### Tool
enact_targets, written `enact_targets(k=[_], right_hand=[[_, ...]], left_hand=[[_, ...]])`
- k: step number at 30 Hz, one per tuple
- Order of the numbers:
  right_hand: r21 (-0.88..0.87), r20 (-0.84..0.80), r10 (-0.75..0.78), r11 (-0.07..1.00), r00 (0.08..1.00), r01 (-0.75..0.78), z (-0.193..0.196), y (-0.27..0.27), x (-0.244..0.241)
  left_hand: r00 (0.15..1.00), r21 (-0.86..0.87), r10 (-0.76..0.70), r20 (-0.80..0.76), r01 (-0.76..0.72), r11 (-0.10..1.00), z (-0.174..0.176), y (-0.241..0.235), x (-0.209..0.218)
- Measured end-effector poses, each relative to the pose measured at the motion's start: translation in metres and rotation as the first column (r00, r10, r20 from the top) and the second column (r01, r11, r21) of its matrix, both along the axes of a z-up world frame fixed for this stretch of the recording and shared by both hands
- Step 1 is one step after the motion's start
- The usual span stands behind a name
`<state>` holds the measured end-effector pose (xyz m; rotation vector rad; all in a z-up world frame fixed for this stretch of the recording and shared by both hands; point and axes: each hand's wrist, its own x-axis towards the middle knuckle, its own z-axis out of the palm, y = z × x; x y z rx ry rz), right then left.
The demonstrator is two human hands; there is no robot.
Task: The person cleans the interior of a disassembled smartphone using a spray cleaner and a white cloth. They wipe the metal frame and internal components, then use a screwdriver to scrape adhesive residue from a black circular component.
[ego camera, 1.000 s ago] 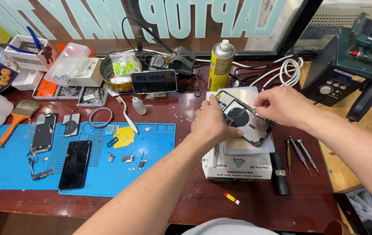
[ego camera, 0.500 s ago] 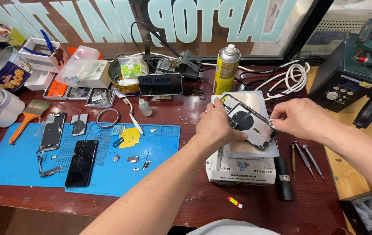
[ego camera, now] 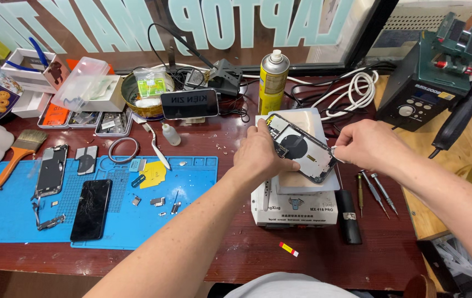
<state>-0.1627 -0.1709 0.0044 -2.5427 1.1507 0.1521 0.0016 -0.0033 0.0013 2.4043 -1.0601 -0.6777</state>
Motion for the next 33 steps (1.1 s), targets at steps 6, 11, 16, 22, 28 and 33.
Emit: enact_targets(k=[6, 11, 16, 22, 28, 33], right_hand=[[0.303, 0.154, -0.392, 0.892, 0.907, 0.334, -0.019, 0.015, -0.012], [0.67, 0.198, -0.679, 0.62, 0.707, 0.408, -0.032, 0.018, -0.019], [0.694, 0.162, -0.647, 0.611, 0.745, 0.38, -0.023, 0.028, -0.023], [0.048, 0.4, -0.078, 0.997, 0.913, 0.065, -0.004, 0.041, -0.039], [-0.257, 0.482, 0.282, 0.951, 0.829, -0.174, -0.01, 0.059, -0.038], [-0.208, 0.524, 0.257, 0.963, 0.812, -0.17, -0.016, 0.076, -0.044]], left_hand=[[1.0, -0.006, 0.001, 0.016, -0.001, 1.0, -0.001, 0.001, 0.001], [1.0, -0.022, -0.021, 0.018, 0.021, 1.0, -0.001, 0.001, 0.002], [1.0, 0.004, -0.022, 0.02, 0.022, 1.0, 0.0, -0.002, 0.002], [1.0, 0.013, -0.023, 0.004, 0.023, 1.0, 0.001, -0.003, 0.002], [1.0, 0.006, -0.018, 0.015, 0.018, 1.0, 0.0, 0.0, 0.002], [1.0, 0.023, -0.025, 0.014, 0.025, 0.999, -0.001, -0.001, 0.003]])
